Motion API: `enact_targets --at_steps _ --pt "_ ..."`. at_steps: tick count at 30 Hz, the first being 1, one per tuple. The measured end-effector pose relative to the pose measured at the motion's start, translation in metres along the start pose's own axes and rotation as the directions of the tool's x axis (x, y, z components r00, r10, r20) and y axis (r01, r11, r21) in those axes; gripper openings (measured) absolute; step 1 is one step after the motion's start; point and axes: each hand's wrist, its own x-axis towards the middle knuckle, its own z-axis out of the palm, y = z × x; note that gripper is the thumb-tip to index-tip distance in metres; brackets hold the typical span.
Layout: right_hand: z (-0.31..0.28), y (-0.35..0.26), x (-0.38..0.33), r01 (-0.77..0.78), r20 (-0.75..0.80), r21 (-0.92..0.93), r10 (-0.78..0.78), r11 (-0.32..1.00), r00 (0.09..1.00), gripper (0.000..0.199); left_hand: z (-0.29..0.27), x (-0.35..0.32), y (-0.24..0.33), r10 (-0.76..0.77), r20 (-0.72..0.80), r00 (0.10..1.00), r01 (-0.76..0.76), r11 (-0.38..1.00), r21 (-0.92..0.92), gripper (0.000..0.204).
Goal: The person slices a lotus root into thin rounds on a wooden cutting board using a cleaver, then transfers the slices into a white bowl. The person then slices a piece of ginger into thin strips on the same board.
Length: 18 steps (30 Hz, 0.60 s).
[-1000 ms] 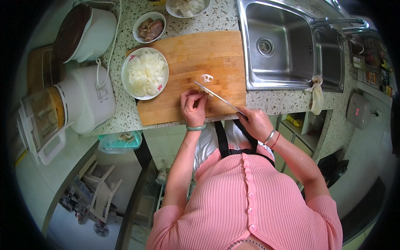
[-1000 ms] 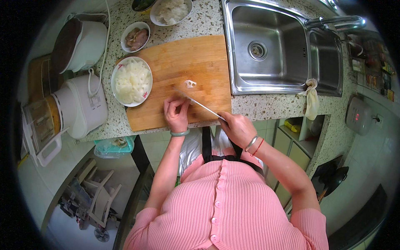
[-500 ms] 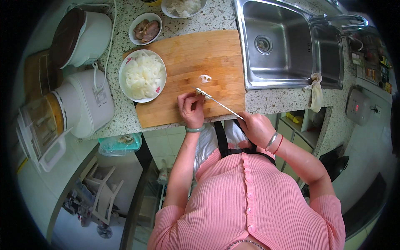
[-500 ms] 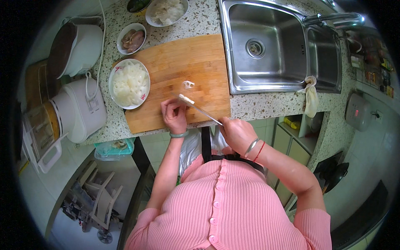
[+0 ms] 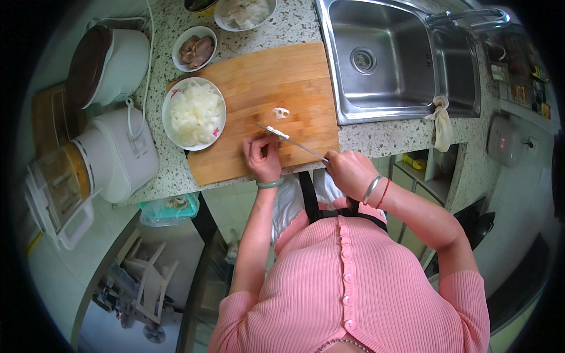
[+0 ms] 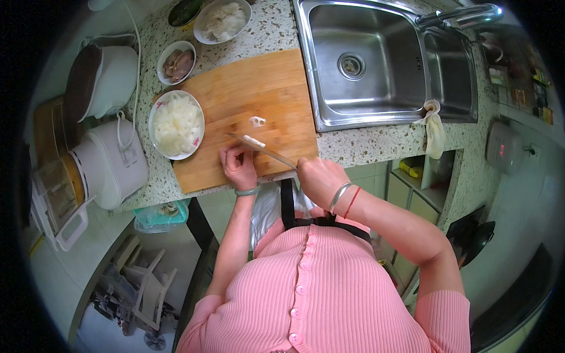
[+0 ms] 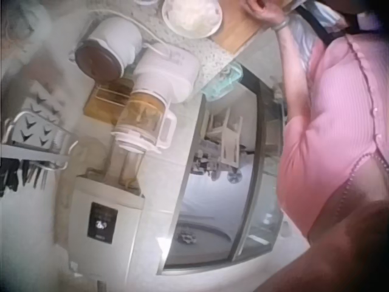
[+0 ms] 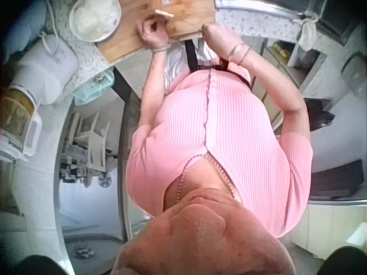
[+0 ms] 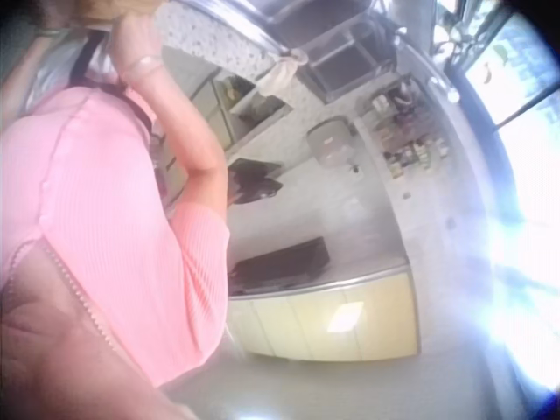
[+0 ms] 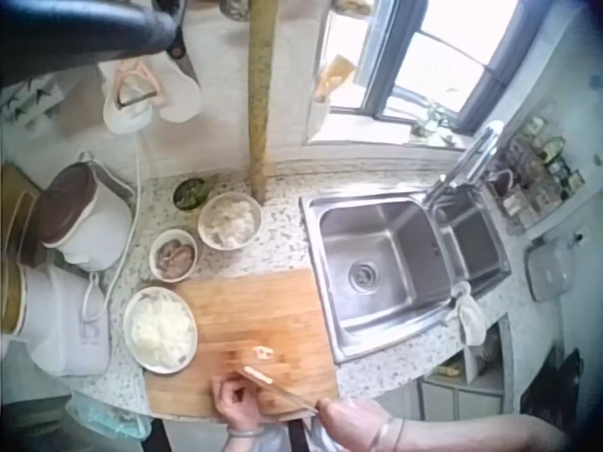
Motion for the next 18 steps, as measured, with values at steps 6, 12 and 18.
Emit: enact_targets --at_steps 6,12,18 --pt "0.01 0.001 0.002 0.016 -0.051 -0.013 -0.017 1.0 0.999 0.012 0.0 -0.002 0.001 0.019 -0.001 1.0 -0.019 1.0 0.02 0.016" --pt "0.052 0.023 0.012 0.025 -0.156 0.016 -0.023 1.0 0.988 0.011 -0.002 -0.004 -0.006 0.117 0.006 0.993 -0.117 0.992 0.045 0.016" --pt "0.05 0.041 0.024 0.041 -0.12 0.053 -0.035 0.998 0.992 0.017 -0.001 -0.003 -0.004 0.136 0.0 0.991 -0.136 0.99 0.043 0.015"
